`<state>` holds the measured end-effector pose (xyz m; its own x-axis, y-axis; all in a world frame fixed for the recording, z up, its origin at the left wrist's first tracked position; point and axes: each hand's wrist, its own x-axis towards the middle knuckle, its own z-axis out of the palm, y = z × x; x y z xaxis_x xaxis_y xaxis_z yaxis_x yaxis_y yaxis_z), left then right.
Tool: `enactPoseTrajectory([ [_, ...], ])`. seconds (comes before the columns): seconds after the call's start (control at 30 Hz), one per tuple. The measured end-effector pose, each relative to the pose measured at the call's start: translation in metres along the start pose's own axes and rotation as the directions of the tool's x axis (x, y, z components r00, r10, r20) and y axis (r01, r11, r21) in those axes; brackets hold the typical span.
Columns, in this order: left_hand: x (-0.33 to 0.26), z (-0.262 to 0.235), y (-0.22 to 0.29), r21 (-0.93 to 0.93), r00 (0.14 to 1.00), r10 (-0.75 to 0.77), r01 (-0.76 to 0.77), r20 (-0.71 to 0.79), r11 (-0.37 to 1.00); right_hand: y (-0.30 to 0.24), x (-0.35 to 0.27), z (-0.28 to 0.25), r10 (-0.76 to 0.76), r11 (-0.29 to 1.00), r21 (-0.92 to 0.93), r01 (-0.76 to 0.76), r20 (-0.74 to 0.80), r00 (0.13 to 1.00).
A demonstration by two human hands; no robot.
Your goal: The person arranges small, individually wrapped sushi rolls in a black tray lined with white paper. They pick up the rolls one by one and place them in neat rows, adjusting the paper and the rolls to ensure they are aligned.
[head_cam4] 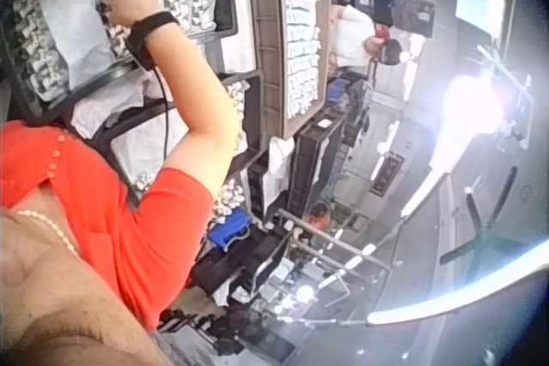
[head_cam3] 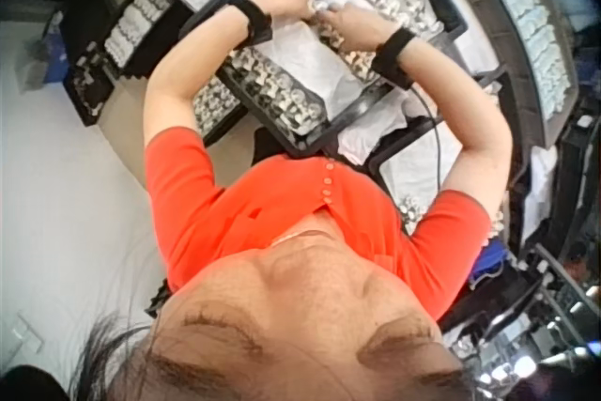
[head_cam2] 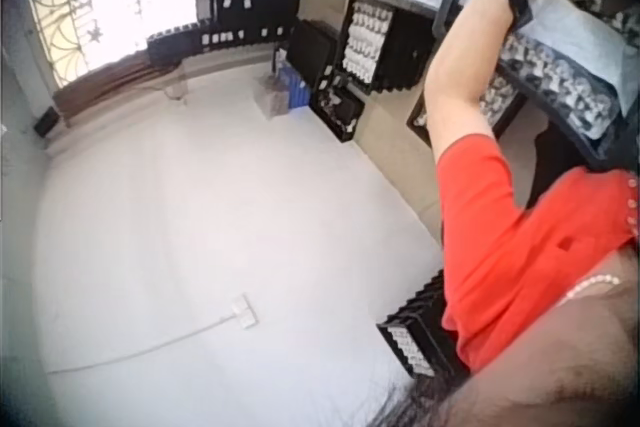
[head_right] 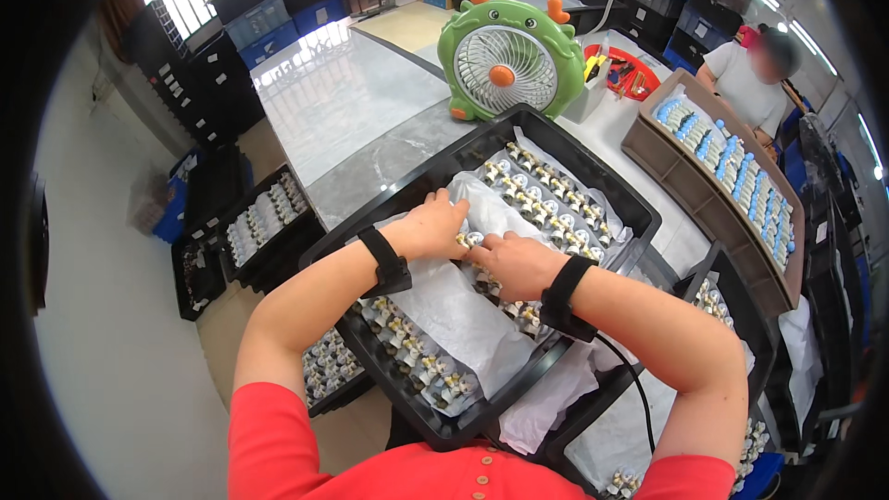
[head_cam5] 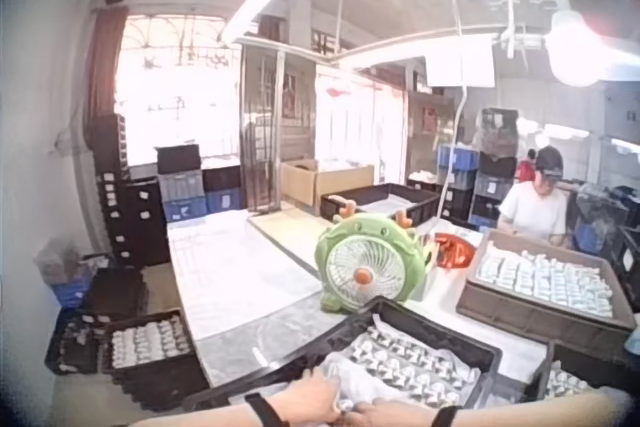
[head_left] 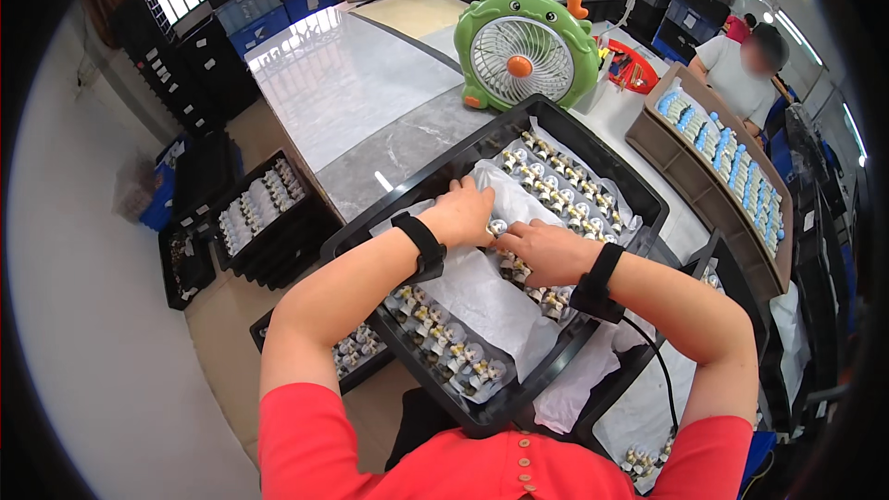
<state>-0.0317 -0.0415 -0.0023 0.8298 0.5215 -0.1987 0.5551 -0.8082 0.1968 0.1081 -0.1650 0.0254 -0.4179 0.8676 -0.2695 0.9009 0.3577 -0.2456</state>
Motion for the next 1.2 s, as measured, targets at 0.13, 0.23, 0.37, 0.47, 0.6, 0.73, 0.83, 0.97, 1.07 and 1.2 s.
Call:
enactPoseTrajectory([
  [0.13,-0.002,-0.004,0.004,-0.033,0.999,-0.023,0.025,0.036,0.999,-0.001,0.001,0.004,0.014,0.999,-0.048,-0.015,-0.009,1.0],
  [0.23,-0.002,-0.004,0.005,-0.054,0.997,-0.056,0.059,0.055,0.997,-0.002,0.001,0.006,-0.008,0.989,-0.148,0.004,-0.027,1.0],
  [0.37,0.003,0.0,0.005,-0.096,0.991,-0.086,0.096,0.102,0.991,-0.007,0.005,0.003,0.026,0.985,-0.169,-0.025,0.004,1.0],
  [0.47,0.002,-0.002,0.006,-0.106,0.991,-0.081,0.093,0.107,0.99,-0.006,0.006,0.006,0.055,0.985,-0.165,-0.052,0.016,0.998],
  [0.6,0.003,0.002,0.006,-0.122,0.993,-0.092,0.101,0.075,0.987,0.0,0.006,0.006,0.05,0.993,-0.11,-0.048,0.021,0.999],
  [0.73,0.002,0.0,0.007,-0.112,0.991,-0.099,0.109,0.087,0.988,0.005,0.004,-0.004,0.024,0.998,0.061,-0.026,0.034,0.999],
  [0.83,0.001,-0.002,0.008,-0.09,0.991,-0.08,0.091,0.111,0.992,0.025,-0.001,-0.017,0.063,0.969,0.241,-0.058,-0.012,0.998],
  [0.97,-0.004,-0.011,0.009,-0.007,0.989,-0.053,0.055,0.136,0.998,0.063,-0.023,-0.035,0.32,0.945,0.125,-0.302,-0.169,0.932],
  [1.07,-0.005,-0.043,0.017,0.058,0.988,0.025,-0.035,0.156,0.998,0.092,-0.046,-0.035,0.489,0.87,0.002,-0.493,-0.137,0.862],
  [1.2,0.038,-0.049,0.013,-0.029,0.986,0.136,-0.14,-0.092,0.99,0.105,-0.063,-0.037,0.602,0.797,-0.006,-0.604,-0.055,0.796],
])
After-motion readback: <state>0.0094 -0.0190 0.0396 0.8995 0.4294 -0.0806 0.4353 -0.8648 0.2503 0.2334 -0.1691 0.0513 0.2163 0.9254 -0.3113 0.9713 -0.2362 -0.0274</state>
